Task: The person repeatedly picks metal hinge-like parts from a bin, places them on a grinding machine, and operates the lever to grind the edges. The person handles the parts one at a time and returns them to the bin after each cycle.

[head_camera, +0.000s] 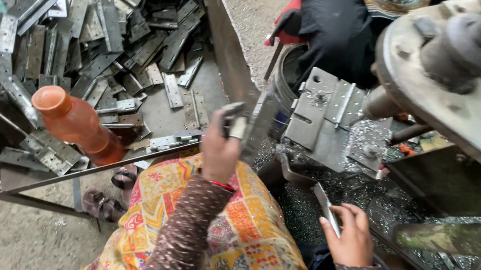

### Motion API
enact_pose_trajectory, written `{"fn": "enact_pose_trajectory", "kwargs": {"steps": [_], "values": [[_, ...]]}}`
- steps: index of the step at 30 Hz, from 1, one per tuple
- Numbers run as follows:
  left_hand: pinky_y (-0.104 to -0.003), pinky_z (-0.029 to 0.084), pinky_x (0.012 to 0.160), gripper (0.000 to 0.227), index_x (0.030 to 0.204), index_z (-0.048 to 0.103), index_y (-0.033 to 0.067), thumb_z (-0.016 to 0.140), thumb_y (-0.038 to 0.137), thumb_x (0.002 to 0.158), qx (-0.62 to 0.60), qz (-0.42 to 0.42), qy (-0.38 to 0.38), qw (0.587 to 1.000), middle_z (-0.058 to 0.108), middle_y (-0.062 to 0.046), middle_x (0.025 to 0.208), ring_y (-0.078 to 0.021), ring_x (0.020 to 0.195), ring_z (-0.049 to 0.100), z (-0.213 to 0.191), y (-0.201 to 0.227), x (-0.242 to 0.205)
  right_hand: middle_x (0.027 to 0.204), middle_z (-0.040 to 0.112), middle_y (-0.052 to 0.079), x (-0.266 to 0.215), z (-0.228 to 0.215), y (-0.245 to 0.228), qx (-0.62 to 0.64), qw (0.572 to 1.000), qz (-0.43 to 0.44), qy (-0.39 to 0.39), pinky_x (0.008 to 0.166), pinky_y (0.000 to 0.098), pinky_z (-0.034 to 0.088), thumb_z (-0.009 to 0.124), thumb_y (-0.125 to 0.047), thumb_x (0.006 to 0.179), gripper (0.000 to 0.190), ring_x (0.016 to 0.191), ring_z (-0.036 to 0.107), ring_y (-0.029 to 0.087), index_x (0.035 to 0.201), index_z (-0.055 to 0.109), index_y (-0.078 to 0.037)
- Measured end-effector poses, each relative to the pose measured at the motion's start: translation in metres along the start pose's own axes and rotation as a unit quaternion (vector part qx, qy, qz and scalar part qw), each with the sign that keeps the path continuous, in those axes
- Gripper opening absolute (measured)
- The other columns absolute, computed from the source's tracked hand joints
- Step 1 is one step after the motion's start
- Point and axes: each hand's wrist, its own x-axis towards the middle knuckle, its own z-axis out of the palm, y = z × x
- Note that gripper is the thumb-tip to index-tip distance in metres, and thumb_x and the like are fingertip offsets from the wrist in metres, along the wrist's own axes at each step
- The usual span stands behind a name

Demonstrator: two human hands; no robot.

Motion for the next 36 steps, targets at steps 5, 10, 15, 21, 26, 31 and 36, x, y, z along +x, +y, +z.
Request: {"fn": "enact_pose_trajectory", "kwargs": {"steps": [5,10,15,21,26,31,36], "values": [[-0.050,0.043,0.107,0.041,0.131,0.063,0.0057,0.058,0.022,0.093,0.383,0.135,-0.131,0.904,0.059,-0.020,0.139,-0.0290,0.115,0.066,0.091,0.029,-0.015,0.126,0.062,0.010,-0.004,0.000,-0.003,-0.005,1.000,-0.010,0.013,0.089,0.0421,0.055,0.078,-0.033,0.081,0.036,0.106,0.067,0.031,0.111,0.072,-0.014],[-0.057,0.016,0.124,0.057,0.138,0.057,-0.0038,0.046,0.037,0.100,0.471,0.230,-0.223,0.822,0.045,-0.018,0.157,-0.0309,0.142,0.046,0.132,0.025,-0.067,0.124,0.062,0.010,0.000,-0.002,0.000,0.005,0.999,-0.028,0.022,0.090,0.0417,0.054,0.078,-0.031,0.079,0.037,0.109,0.065,0.032,0.111,0.072,-0.013],[-0.057,0.011,0.126,0.059,0.144,0.051,-0.0062,0.043,0.034,0.101,0.480,0.235,-0.235,0.812,0.042,-0.019,0.158,-0.0317,0.146,0.041,0.157,0.000,-0.091,0.126,0.062,0.010,-0.001,0.003,0.000,0.002,0.999,-0.031,0.022,0.092,0.0423,0.054,0.078,-0.029,0.080,0.040,0.111,0.065,0.033,0.114,0.069,-0.010],[-0.059,0.010,0.125,0.055,0.148,0.047,-0.0026,0.039,0.021,0.098,0.504,0.217,-0.238,0.801,0.039,-0.018,0.160,-0.0300,0.144,0.043,0.193,-0.019,-0.055,0.128,0.061,0.008,-0.001,-0.002,-0.003,0.008,0.999,0.020,-0.025,0.092,0.0413,0.055,0.077,-0.030,0.082,0.038,0.109,0.066,0.030,0.115,0.070,-0.011],[-0.057,0.011,0.125,0.055,0.140,0.052,-0.0101,0.038,0.029,0.104,0.503,0.230,-0.240,0.798,0.040,-0.027,0.156,-0.0386,0.143,0.044,0.172,-0.009,-0.085,0.127,0.061,0.009,0.000,-0.002,-0.001,0.021,1.000,-0.002,-0.012,0.091,0.0414,0.055,0.076,-0.028,0.082,0.036,0.110,0.066,0.031,0.114,0.070,-0.011],[-0.054,0.012,0.125,0.055,0.136,0.055,-0.0125,0.039,0.028,0.103,0.502,0.223,-0.237,0.801,0.041,-0.031,0.155,-0.0407,0.141,0.045,0.176,-0.006,-0.084,0.126,0.062,0.011,-0.001,0.001,0.002,0.025,0.999,-0.021,-0.009,0.090,0.0413,0.055,0.075,-0.025,0.081,0.037,0.107,0.067,0.033,0.115,0.069,-0.011],[-0.051,0.015,0.127,0.049,0.137,0.055,-0.0100,0.040,0.017,0.098,0.513,0.198,-0.218,0.806,0.045,-0.024,0.154,-0.0368,0.145,0.045,0.202,-0.012,-0.051,0.124,0.063,0.010,-0.003,-0.005,-0.006,0.027,1.000,-0.006,-0.001,0.089,0.0418,0.055,0.076,-0.026,0.081,0.037,0.106,0.067,0.033,0.114,0.068,-0.012]]}}
